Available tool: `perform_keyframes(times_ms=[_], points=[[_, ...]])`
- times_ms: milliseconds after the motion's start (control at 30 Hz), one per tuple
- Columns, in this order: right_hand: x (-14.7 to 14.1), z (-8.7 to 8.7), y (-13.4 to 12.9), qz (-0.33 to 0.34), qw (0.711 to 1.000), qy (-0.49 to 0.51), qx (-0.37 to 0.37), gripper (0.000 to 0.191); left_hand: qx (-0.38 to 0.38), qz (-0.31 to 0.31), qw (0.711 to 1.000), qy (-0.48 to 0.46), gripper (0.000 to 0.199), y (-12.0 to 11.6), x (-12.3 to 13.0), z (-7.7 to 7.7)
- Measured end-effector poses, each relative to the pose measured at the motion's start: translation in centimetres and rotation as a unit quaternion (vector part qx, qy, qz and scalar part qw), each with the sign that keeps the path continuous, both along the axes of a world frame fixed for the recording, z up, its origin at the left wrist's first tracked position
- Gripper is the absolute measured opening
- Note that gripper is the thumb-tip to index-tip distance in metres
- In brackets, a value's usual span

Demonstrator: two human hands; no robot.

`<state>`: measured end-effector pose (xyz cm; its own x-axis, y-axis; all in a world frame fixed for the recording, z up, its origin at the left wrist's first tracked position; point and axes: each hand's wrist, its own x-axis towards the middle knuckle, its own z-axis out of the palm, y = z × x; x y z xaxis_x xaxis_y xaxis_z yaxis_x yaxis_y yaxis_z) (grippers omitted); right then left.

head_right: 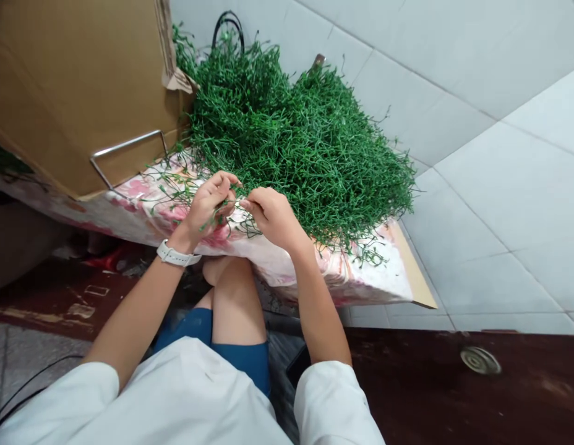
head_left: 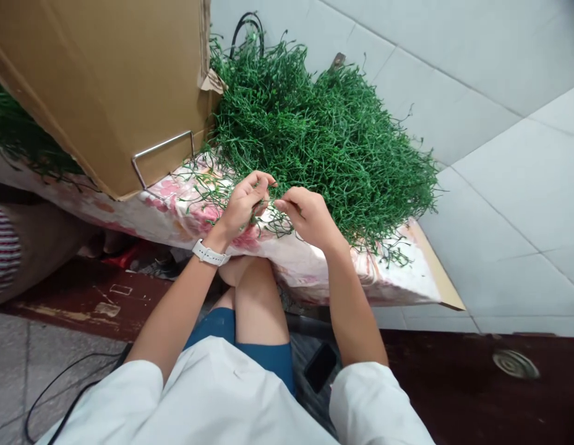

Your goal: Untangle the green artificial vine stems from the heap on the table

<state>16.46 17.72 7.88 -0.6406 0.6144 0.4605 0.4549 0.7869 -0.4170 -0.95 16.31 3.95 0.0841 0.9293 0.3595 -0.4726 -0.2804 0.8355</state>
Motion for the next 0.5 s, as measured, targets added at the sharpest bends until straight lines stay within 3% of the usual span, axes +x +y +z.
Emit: perform_keyframes(times_ms=[133, 233, 333, 400, 500], points=[[0.8, 0.8, -1.5, 0.112, 0.991, -0.008, -0.076, 0.046, 0.004, 0.006, 1.0, 0.006, 0.045, -0.4, 0.2, 0.0], [1.2, 0.9, -2.7, 0.139, 0.986, -0.003, -0.093, 0.046, 0.014, 0.0, 1.0, 0.028, 0.042, -0.6, 0.4, -0.2], [1.9, 0.7, -4.0, 0.176, 0.978, 0.036, -0.102, 0.042, 0.004, 0.033, 0.999, 0.012, 0.034, -0.5, 0.7, -0.4], [2.8, 0.6, -4.8, 0.178, 0.978, 0.047, -0.103, 0.036, 0.0, 0.069, 0.998, -0.005, 0.026, -0.3, 0.8, -0.6], [4.2, 0.5, -5.6, 0.125, 0.985, 0.071, -0.1, 0.029, -0.007, 0.078, 0.997, 0.0, 0.018, 0.1, 0.9, -0.7]])
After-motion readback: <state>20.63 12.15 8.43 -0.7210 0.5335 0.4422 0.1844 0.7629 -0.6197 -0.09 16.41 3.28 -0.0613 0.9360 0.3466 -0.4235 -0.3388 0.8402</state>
